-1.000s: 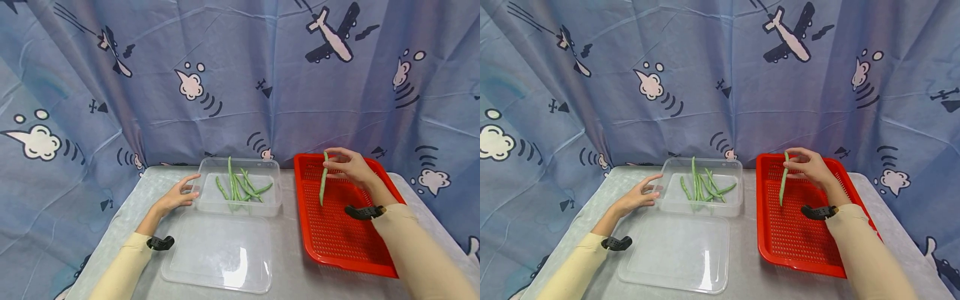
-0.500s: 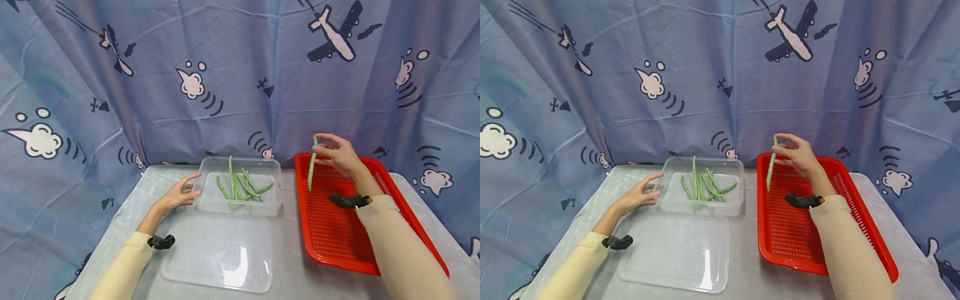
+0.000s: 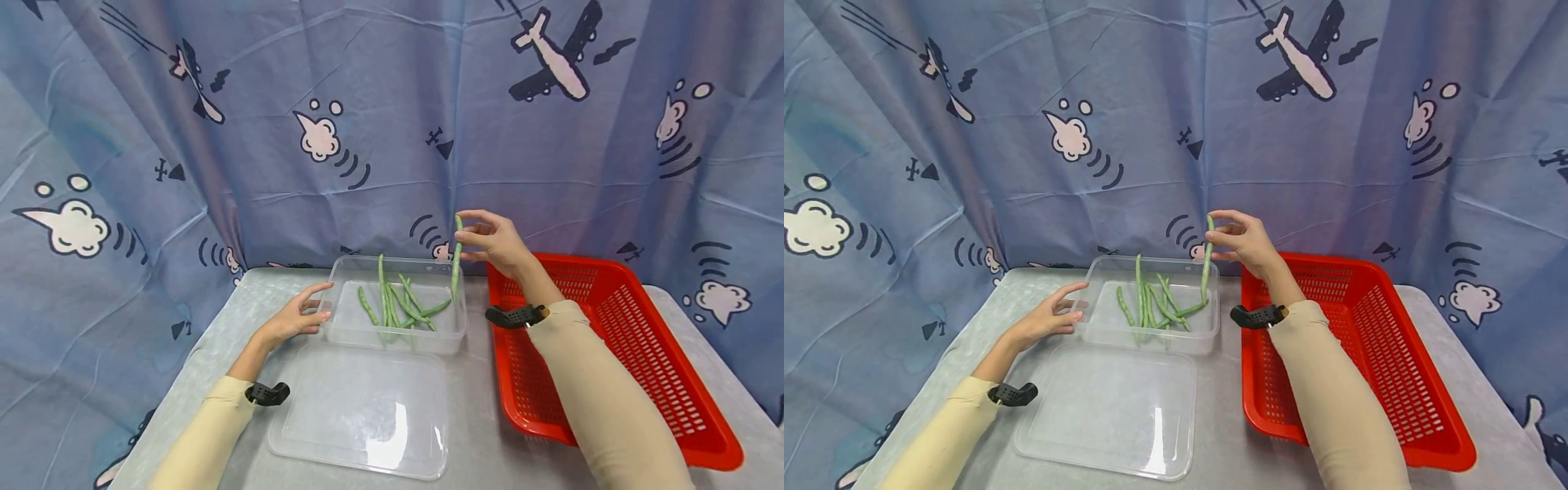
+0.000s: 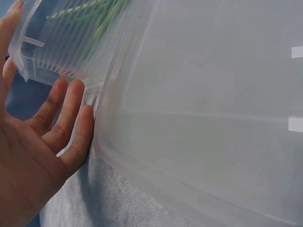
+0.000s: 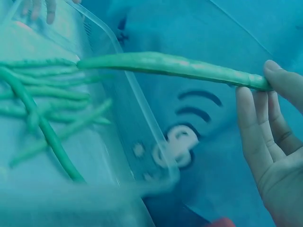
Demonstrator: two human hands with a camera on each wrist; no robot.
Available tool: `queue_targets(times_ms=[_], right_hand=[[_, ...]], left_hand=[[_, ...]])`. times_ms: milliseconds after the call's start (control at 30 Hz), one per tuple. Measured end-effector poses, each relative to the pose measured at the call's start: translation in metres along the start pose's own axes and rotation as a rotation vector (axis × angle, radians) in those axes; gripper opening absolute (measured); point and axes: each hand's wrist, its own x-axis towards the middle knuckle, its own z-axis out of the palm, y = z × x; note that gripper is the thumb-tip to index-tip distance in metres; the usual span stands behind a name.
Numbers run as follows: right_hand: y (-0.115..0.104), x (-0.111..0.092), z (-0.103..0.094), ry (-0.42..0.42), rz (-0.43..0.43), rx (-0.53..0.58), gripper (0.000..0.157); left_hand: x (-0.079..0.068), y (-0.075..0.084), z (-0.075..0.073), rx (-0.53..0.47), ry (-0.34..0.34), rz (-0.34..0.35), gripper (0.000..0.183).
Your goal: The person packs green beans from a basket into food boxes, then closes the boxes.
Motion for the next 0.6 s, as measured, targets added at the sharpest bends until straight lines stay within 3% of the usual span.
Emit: queue_targets(times_ms=[167, 600], right_hand=[[0.004, 0.006, 0.024, -0.046, 0.028, 0.005, 0.056], [0.028, 0.011, 0.072, -0.081, 0.131, 0.014, 0.053]], left_hand=[[0.000, -0.001, 0.000, 0.006, -0.012, 0.016, 0.070], [-0.003, 0.000, 0.002, 0.012, -0.003, 0.009, 0.068]])
